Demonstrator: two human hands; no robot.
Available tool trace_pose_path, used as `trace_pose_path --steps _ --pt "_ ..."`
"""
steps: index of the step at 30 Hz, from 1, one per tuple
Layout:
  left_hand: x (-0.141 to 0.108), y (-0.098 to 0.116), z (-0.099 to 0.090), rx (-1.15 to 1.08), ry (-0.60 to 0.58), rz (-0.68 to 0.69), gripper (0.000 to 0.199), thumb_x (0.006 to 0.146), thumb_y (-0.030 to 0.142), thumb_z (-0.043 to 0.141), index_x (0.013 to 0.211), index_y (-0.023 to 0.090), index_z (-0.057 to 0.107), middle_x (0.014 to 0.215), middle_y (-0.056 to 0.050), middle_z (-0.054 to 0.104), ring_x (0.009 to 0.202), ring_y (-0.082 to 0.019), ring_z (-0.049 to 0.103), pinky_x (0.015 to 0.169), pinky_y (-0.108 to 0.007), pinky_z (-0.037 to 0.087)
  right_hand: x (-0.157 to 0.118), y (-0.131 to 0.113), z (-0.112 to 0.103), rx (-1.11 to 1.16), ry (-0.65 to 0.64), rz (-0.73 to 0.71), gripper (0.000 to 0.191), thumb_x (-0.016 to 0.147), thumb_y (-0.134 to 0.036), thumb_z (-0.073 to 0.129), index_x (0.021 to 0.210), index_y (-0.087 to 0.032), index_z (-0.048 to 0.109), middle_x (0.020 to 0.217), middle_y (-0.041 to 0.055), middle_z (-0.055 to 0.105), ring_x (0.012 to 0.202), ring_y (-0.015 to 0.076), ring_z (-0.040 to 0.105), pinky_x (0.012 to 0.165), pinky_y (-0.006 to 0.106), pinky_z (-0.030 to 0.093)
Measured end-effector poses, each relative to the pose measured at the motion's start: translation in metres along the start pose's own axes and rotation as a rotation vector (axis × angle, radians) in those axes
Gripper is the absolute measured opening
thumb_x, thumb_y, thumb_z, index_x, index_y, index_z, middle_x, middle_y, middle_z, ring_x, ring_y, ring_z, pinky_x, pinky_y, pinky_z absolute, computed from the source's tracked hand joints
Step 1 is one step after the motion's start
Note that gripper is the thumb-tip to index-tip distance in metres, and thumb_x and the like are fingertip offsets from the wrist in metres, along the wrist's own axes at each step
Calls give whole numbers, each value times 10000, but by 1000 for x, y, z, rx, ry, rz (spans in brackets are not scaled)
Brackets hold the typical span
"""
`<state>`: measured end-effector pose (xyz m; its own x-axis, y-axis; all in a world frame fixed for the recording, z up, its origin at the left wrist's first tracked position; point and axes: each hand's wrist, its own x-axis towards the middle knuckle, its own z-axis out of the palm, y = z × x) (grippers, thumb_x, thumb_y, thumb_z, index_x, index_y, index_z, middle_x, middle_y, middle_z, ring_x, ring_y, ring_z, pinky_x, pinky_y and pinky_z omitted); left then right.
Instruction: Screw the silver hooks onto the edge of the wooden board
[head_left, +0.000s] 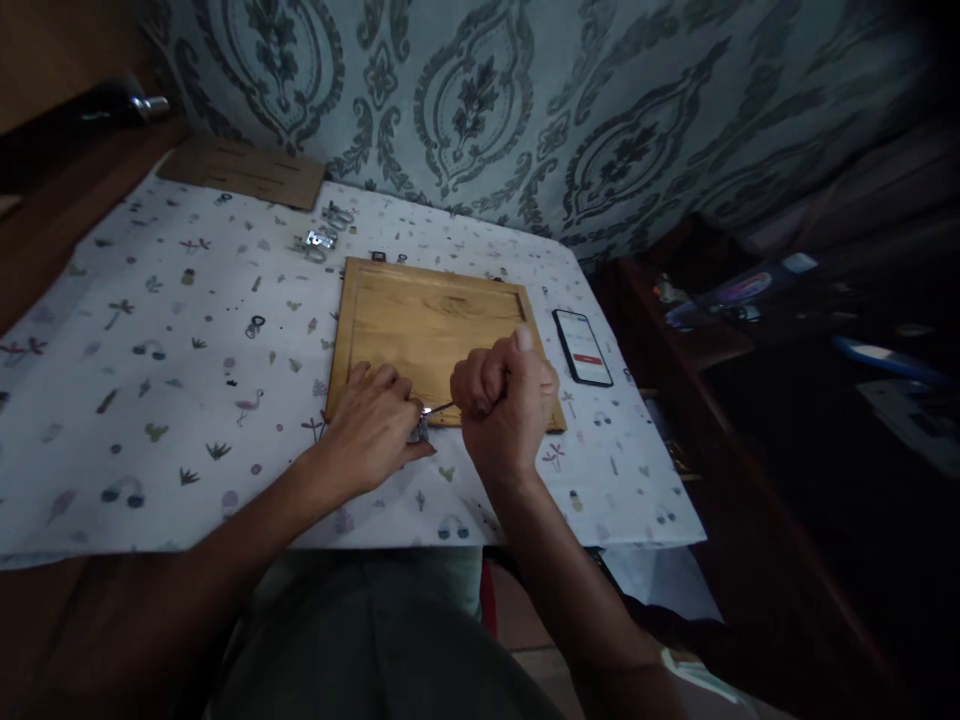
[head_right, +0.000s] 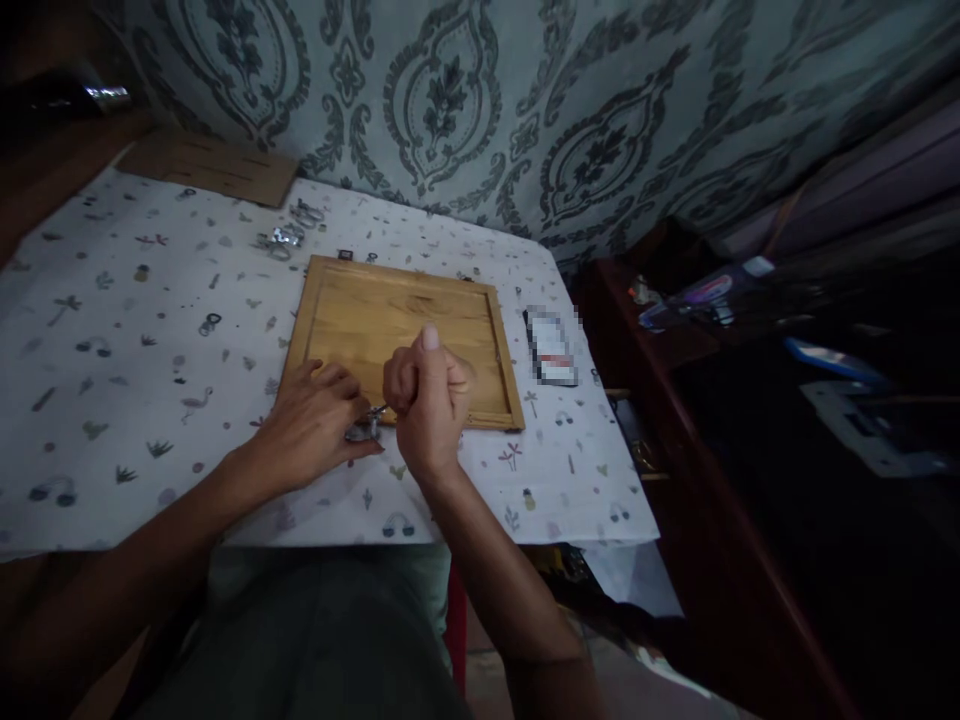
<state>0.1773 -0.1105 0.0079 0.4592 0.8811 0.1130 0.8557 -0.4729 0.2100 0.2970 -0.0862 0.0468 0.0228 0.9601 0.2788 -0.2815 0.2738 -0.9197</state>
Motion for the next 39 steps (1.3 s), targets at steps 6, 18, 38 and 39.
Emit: trace_pose_path --steps 6,18,38,39 --pt "-1 0 0 23 11 21 354 804 509 663 810 156 692 829 -88 630 967 -293 517 873 -472 365 3 -9 -26 -273 -225 87 508 926 -480 510 506 -215 400 446 -55 361 401 79 303 415 248 234" --pt "2 1 -3 44 1 35 327 883 454 568 816 156 686 823 -93 626 923 -277 517 861 -462 372 -32 9 -80 -1217 -845 -84 148 890 -175 435 948 -168 571 1068 103 681 853 199 632 695 301 428" --pt "1 0 -2 71 -19 30 355 829 507 621 900 170 709 869 -93 637 947 -289 538 869 -475 409 -31 10 -78 -1227 -805 -14 47 781 -186 533 749 -201 564 822 40 680 700 170 558 594 289 325" --pt "1 1 -3 69 -26 29 368 823 516 627 914 169 708 875 -95 638 949 -290 541 868 -474 411 -31 9 -78 -1223 -802 -8 38 775 -188 540 746 -203 561 823 37 679 701 170 557 592 288 319"
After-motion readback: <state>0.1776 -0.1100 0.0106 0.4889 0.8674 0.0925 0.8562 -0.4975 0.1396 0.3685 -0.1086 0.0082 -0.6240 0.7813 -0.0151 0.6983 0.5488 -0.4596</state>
